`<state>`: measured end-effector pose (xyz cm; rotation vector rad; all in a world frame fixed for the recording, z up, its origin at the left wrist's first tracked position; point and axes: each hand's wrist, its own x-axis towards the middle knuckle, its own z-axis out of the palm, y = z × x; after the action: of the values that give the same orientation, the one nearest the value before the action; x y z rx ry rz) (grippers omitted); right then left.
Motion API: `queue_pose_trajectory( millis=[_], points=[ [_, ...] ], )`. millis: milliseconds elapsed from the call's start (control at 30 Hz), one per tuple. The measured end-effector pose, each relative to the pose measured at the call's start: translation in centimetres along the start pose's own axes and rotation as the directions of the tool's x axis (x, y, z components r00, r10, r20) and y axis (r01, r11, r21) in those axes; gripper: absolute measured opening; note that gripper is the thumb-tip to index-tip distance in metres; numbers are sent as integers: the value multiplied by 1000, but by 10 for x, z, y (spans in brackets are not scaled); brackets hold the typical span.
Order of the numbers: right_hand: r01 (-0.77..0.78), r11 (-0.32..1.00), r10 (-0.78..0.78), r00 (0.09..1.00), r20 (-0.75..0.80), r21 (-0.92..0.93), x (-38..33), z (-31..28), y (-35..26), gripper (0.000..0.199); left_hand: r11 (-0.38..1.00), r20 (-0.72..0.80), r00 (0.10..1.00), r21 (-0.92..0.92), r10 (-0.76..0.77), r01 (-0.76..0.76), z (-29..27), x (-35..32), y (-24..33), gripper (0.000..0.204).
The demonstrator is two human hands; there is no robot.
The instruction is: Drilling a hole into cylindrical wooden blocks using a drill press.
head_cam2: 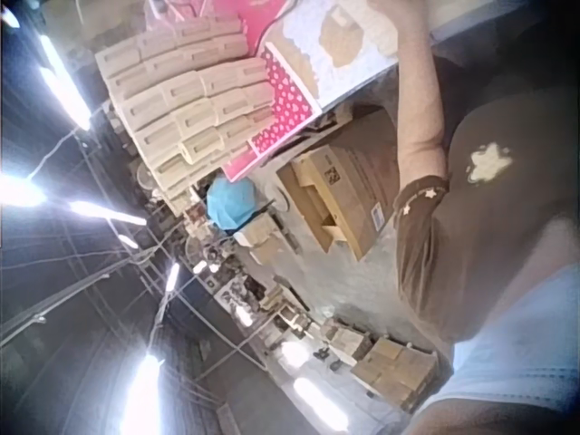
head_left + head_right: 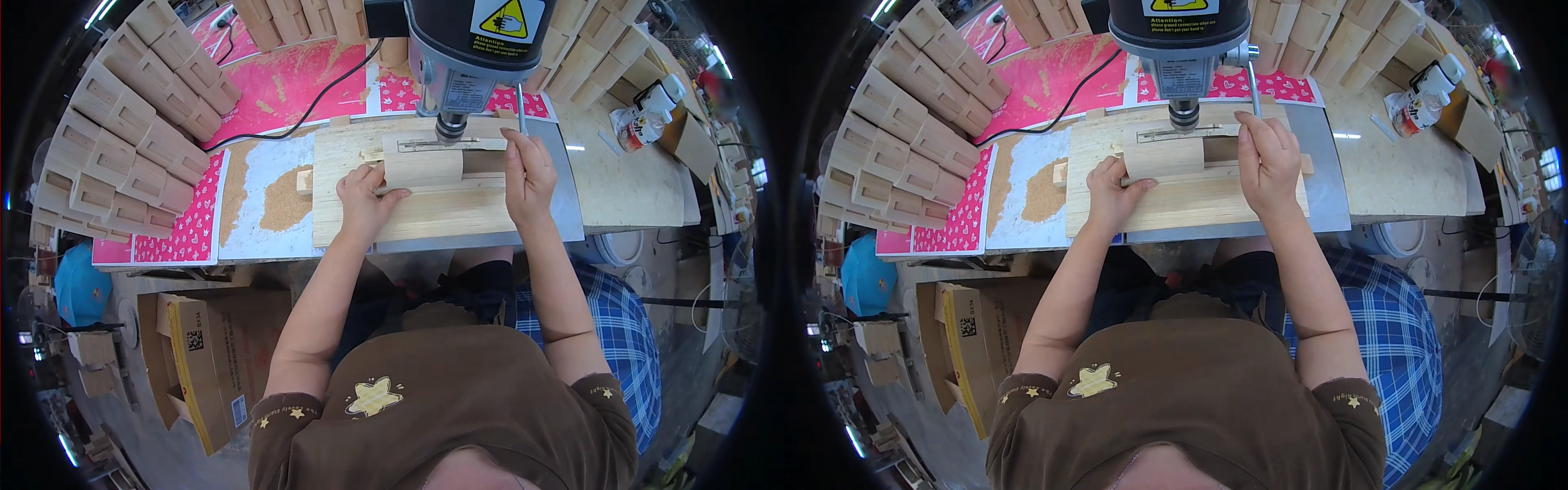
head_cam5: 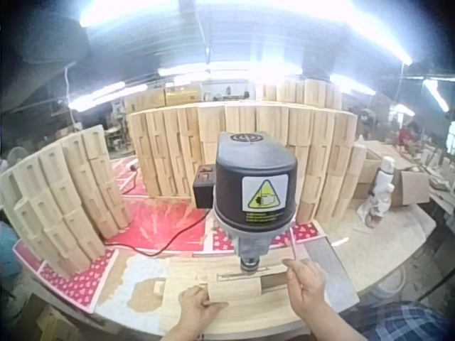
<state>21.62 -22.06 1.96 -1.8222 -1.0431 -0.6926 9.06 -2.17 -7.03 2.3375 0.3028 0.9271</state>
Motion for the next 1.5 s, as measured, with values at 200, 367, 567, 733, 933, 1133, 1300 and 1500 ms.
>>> queue_pose_trajectory(
  millis=[200,367,567,733,933,1133,1300,1500],
  points=[
    [12,999,-16,998,-63,-51,72,-43,-35,16,996,42,996,38,-83,82,0,-2,4,35],
    [-131,957,121,991,-55,-257,178,-22,-13,34,993,100,995,118,1,-13,24,2,16,51],
    [-20,992,19,1000,-12,-121,167,-33,-20,33,998,150,988,54,-40,32,30,2,14,50],
    [-55,998,56,998,38,-45,79,-52,-38,20,999,115,993,53,-9,3,29,1,13,50],
    [58,991,-62,997,-34,-117,-1,-3,1,9,997,119,991,51,-58,52,27,4,20,39],
    [175,981,-181,981,-75,-81,1,-1,10,9,997,120,991,55,-62,56,31,2,17,38],
    [65,997,-68,992,-104,-34,80,-36,-18,18,997,127,991,65,-42,34,28,1,16,52],
    [-31,998,25,993,-119,-47,181,-7,10,30,986,230,960,-9,-158,165,24,11,25,52]
  ],
)
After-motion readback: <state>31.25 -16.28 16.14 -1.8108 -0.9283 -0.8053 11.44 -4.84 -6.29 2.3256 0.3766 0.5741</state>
